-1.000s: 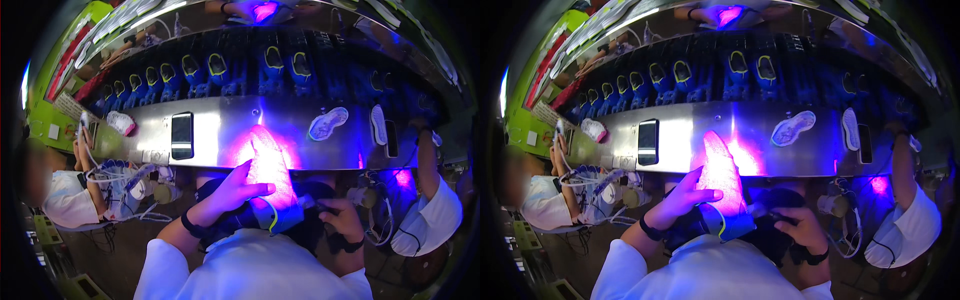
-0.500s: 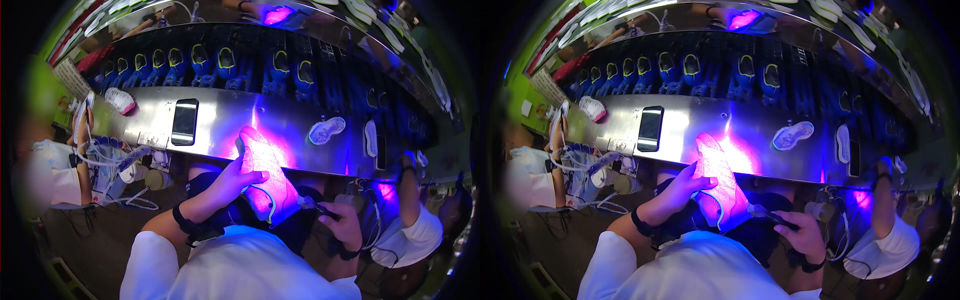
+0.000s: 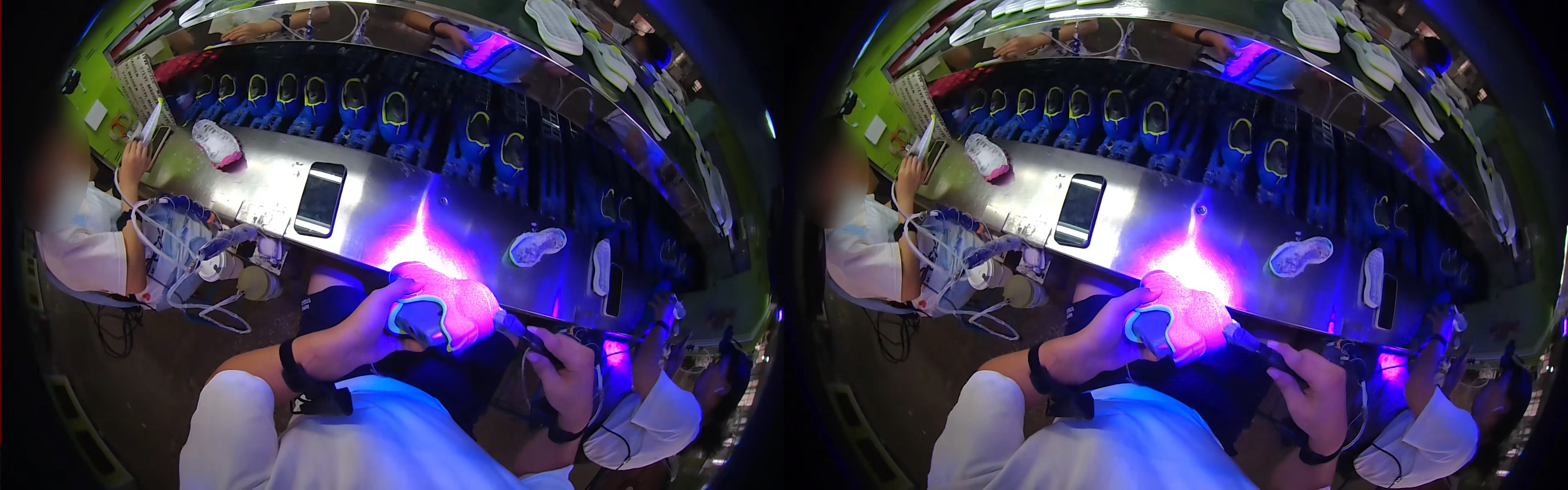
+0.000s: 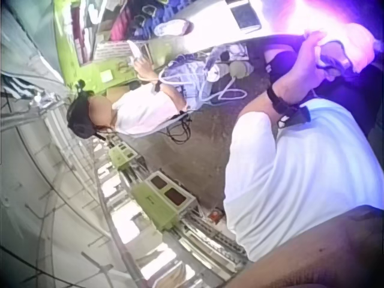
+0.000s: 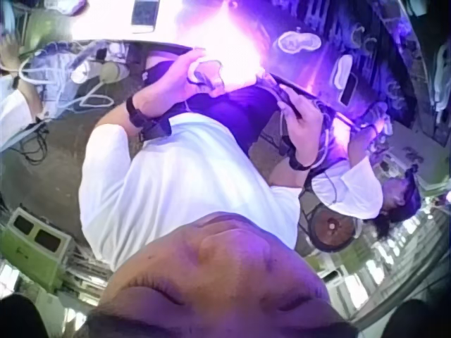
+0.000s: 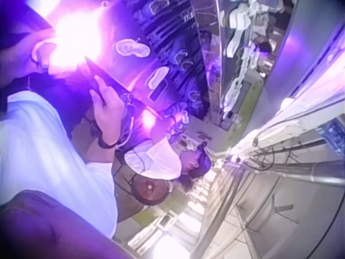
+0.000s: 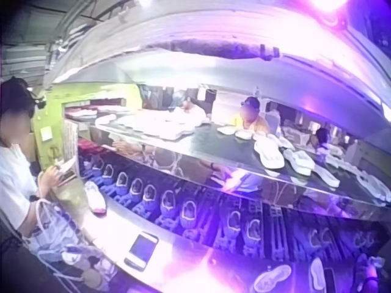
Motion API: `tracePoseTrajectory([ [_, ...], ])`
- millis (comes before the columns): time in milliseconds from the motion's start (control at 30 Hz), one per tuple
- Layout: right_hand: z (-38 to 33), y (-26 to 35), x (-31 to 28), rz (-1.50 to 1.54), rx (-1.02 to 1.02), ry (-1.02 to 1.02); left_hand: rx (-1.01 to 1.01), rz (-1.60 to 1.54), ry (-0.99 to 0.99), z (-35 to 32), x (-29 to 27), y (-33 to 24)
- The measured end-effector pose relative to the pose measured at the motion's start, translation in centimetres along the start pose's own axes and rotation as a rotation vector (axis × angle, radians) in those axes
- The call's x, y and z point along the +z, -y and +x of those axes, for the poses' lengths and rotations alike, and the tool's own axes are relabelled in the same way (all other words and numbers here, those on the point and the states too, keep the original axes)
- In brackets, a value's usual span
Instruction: The person is using a brush to apply glue to the bottom of shoe uppers at a workstation.
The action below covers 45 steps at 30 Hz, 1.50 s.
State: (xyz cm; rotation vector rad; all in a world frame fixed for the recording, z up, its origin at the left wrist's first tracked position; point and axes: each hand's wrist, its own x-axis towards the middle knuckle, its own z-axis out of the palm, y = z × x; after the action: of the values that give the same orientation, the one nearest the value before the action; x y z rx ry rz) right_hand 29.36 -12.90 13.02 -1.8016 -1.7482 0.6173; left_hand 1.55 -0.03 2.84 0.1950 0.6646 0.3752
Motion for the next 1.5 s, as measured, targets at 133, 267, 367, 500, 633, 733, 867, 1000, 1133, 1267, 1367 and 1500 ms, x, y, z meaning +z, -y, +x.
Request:
tracePoseTrajectory([
  [133, 2.1, -0.4, -0.6, -0.005, -0.059, -0.001, -0.029, -0.122, -0.134, 0.2, 1.3, 0.0],
  [267, 3.7, -1.3, -0.3, 0.073, -0.053, -0.004, -0.157, -0.326, 0.225, 1.6, -0.1, 0.3],
  [367, 4.7, -1.5, -0.4, 0.094, -0.007, 0.052, -0.252, -0.529, 0.293, 1.3, 0.5, 0.5],
  [500, 6.1, -2.2, -0.3, 0.155, -0.052, 0.102, -0.427, -0.823, 0.477, 2.3, 0.0, 1.2],
  [633, 6.5, -5.3, 1.7, 0.226, -0.064, 0.110, -0.388, -0.890, 0.481, 2.9, -0.3, 2.3],
  [733, 5.6, -6.8, 4.8, 0.261, -0.193, 0.067, -0.410, -0.907, 0.469, 2.6, -0.8, 2.3],
  [867, 1.8, -8.5, 6.7, 0.329, -0.107, 0.000, -0.353, -0.678, 0.478, 2.7, -0.8, 2.4],
  [1000, 3.2, -8.9, 7.6, 0.245, 0.049, -0.076, -0.108, -0.042, 0.318, 3.7, -0.5, -0.9],
  [1133, 7.5, -7.3, 8.1, 0.371, 0.191, -0.249, 0.046, 0.612, 0.075, 2.4, 2.8, -4.9],
  [1267, 4.2, -6.3, 8.5, 0.295, 0.011, -0.123, 0.306, 0.497, 0.280, 4.7, 1.3, -5.8],
  [1367, 3.0, -7.3, 7.6, 0.379, 0.087, 0.110, 0.557, 1.068, 0.204, 5.8, -1.8, -8.6],
  [1500, 2.9, -11.6, 7.8, 0.505, 0.165, -0.006, 0.548, 1.047, -0.016, 6.4, 1.6, -11.2],
])
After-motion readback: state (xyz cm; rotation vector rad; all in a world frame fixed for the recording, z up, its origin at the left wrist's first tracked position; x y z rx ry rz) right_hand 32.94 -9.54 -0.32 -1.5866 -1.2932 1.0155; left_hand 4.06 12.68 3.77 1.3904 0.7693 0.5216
